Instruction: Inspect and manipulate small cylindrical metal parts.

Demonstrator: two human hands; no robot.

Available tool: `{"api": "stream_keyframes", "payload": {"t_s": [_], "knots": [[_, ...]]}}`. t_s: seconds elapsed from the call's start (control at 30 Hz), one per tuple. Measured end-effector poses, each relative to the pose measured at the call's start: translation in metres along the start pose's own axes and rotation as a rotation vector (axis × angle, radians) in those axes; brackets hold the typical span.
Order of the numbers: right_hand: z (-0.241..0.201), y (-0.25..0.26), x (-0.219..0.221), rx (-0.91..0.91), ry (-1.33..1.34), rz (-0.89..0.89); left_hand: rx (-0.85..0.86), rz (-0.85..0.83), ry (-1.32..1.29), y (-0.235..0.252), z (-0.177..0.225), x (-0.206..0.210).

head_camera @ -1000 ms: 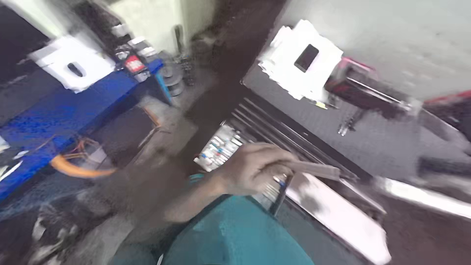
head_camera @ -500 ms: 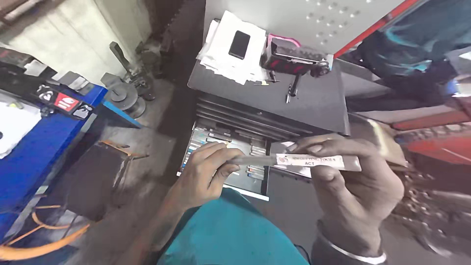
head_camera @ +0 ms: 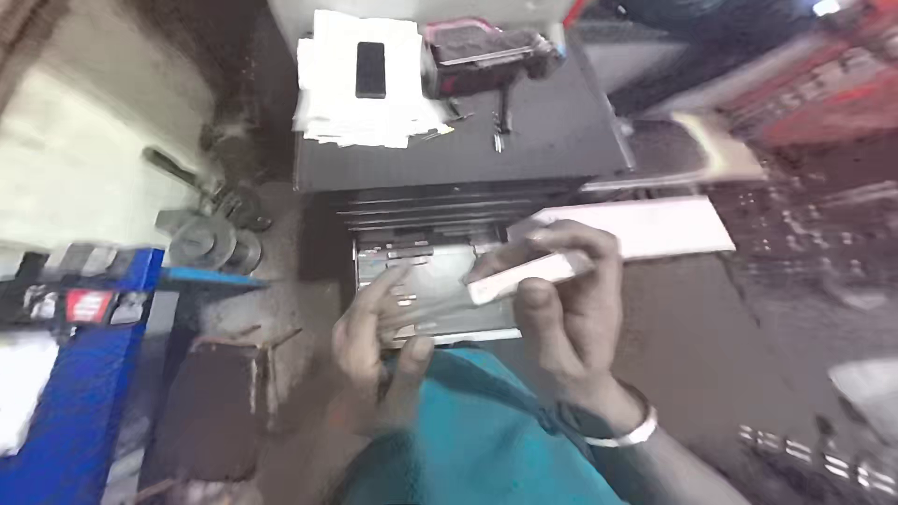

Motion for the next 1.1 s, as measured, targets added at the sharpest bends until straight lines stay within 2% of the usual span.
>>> {"api": "stream_keyframes", "payload": {"t_s": [0.13, 0.23, 0.3, 0.4, 0.5, 0.6, 0.7, 0.8, 0.87, 0.97, 1.03, 1.1], "knots": [[0.018, -0.026, -0.007, 0.104, -0.138, 0.115, -0.12, -0.107, -0.107, 0.008, -0.008, 0.026], [0.039, -0.051, -0.009, 0.198, -0.104, 0.117, -0.213, -0.185, -0.178, 0.01, -0.017, 0.067], [0.055, -0.067, -0.025, 0.261, -0.116, 0.1, -0.228, -0.258, -0.101, 0.014, -0.025, 0.092], [0.089, -0.102, -0.064, 0.381, -0.248, 0.091, -0.216, -0.5, 0.126, 0.017, -0.049, 0.13], [0.146, -0.172, -0.12, 0.743, -0.436, 0.007, -0.373, -0.719, 0.283, 0.007, -0.12, 0.191], [0.185, -0.286, -0.179, 1.155, -0.513, -0.091, -0.637, -0.878, 0.489, -0.023, -0.245, 0.268], [0.175, -0.399, -0.223, 1.554, -0.471, -0.223, -0.763, -0.961, 0.659, -0.059, -0.361, 0.346], [0.134, -0.478, -0.255, 1.775, -0.447, -0.211, -0.733, -1.032, 0.759, -0.081, -0.429, 0.422], [0.105, -0.508, -0.265, 1.838, -0.434, -0.169, -0.669, -1.019, 0.828, -0.09, -0.446, 0.455], [0.086, -0.536, -0.276, 1.929, -0.391, -0.133, -0.544, -1.036, 0.951, -0.098, -0.451, 0.491], [0.085, -0.543, -0.279, 1.937, -0.382, -0.134, -0.476, -1.077, 1.053, -0.105, -0.449, 0.5], [0.096, -0.541, -0.282, 1.902, -0.382, -0.111, -0.424, -1.045, 1.06, -0.107, -0.451, 0.507]]}}
Point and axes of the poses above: each hand's wrist, its own y-axis towards the middle knuckle, its own x-axis out of the palm, z = x × y, the point moved 7 cm from there along y, towards the middle knuckle, and after that the axes turned 13 degrees about -x, right-handed, at the moved point
